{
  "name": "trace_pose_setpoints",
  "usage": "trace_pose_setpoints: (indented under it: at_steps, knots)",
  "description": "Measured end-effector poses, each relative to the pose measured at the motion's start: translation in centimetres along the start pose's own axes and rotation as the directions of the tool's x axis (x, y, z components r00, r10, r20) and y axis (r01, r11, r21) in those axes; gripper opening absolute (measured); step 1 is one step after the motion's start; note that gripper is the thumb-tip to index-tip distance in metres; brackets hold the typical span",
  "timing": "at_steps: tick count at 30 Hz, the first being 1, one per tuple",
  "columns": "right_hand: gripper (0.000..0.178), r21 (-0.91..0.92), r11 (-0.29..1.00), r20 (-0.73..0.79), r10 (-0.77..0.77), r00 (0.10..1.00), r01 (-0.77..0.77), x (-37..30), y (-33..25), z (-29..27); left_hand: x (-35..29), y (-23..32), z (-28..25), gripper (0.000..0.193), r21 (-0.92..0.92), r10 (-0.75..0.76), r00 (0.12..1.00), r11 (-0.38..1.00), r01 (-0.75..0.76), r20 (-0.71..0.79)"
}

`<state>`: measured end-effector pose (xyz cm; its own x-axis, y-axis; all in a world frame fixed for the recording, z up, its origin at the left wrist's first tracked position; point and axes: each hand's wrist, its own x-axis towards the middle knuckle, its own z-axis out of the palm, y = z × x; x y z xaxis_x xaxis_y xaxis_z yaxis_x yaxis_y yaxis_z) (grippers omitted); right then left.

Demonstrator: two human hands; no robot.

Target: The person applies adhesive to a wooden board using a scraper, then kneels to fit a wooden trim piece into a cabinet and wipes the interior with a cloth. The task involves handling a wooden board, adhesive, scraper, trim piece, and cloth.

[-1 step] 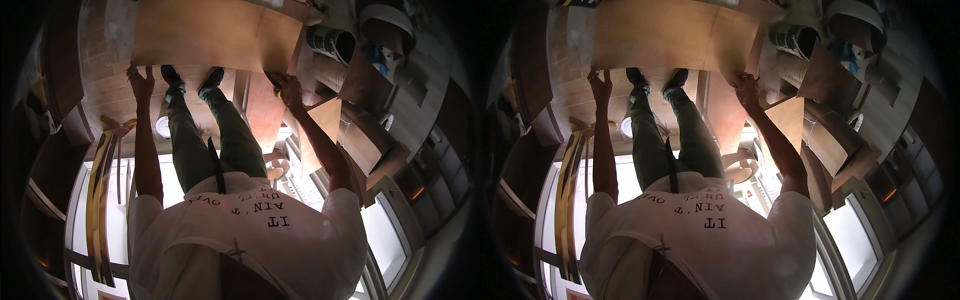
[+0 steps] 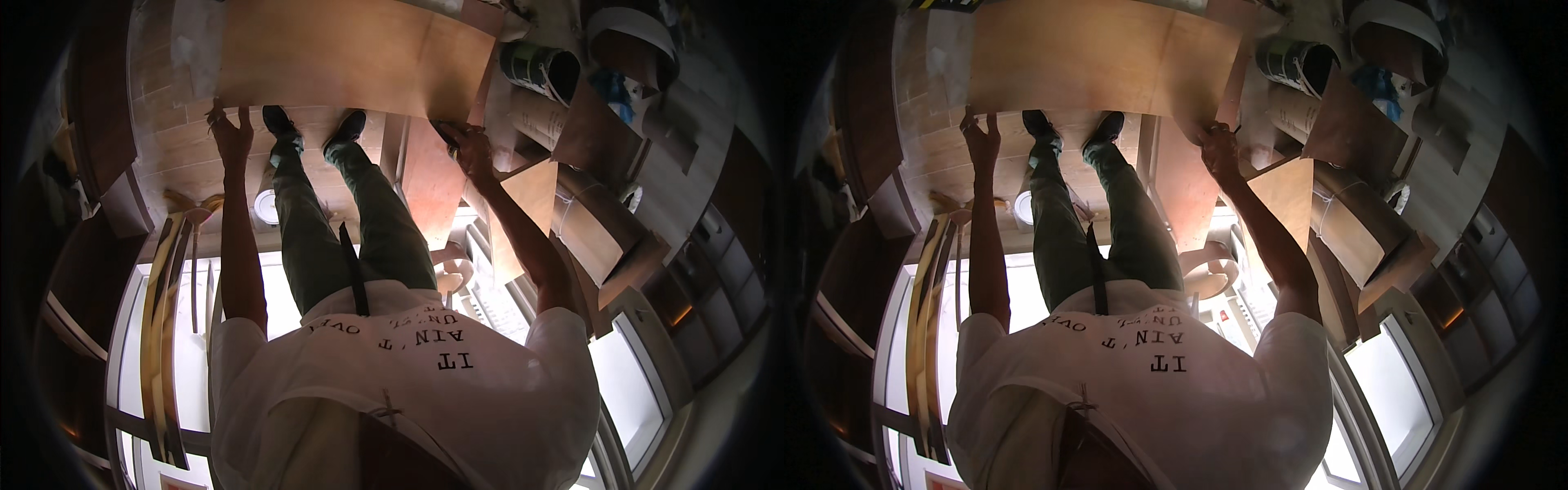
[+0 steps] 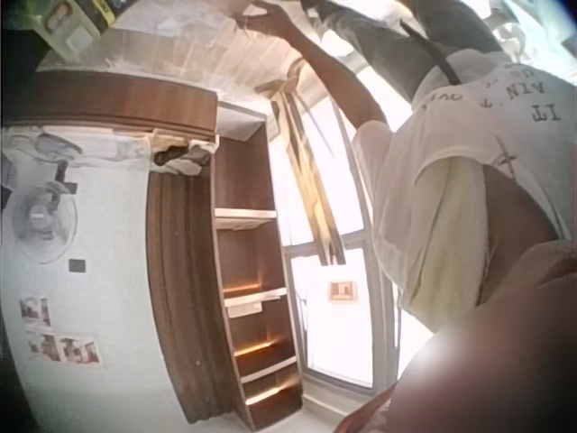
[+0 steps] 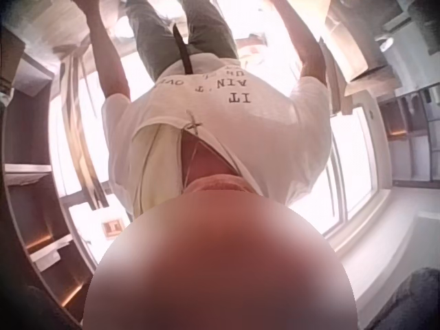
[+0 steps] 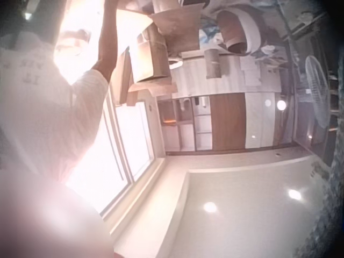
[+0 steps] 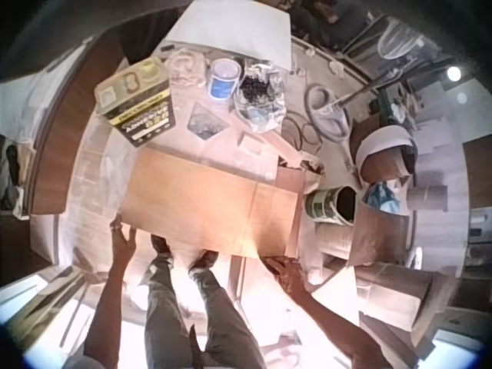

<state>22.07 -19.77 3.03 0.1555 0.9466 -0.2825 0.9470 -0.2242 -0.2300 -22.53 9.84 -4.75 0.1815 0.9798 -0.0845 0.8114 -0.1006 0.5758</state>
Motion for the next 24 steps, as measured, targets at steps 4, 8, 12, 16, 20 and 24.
trace_pose_setpoints:
  at_steps: [4,8,12,16,20,24]
  knots:
    - [0.023,0.026,0.999,0.088,-0.037,0.995,0.034,0.2,-2.0,-1.4,0.4,0.7,-0.6,0.074,-0.022,-0.023,0.999,0.999,0.024,0.039]
    - [0.030,0.157,0.987,-0.134,-0.002,0.991,0.023,6.4,-5.8,-4.5,1.1,-0.3,-0.5,0.068,0.025,0.053,0.999,0.998,-0.053,-0.003]
    - [0.040,0.139,0.989,-0.355,0.094,0.930,-0.047,12.2,-12.4,-2.3,1.6,-0.9,-0.3,0.069,-0.013,0.007,0.998,1.000,-0.006,0.055]
    - [0.058,-0.025,0.998,-0.251,0.057,0.966,-0.065,12.7,-19.5,1.6,2.2,0.5,-2.0,0.075,-0.117,-0.092,0.976,0.986,0.117,0.199]
    - [0.063,0.225,0.961,-0.160,0.200,0.967,-0.162,10.4,-22.0,4.0,1.5,-0.3,-4.2,0.071,-0.167,-0.096,0.987,0.979,0.117,0.131]
    - [0.065,0.147,0.967,-0.139,0.226,0.964,-0.206,9.0,-22.5,-0.1,-0.2,-4.7,-5.6,0.070,-0.171,-0.216,0.932,0.947,0.273,0.292]
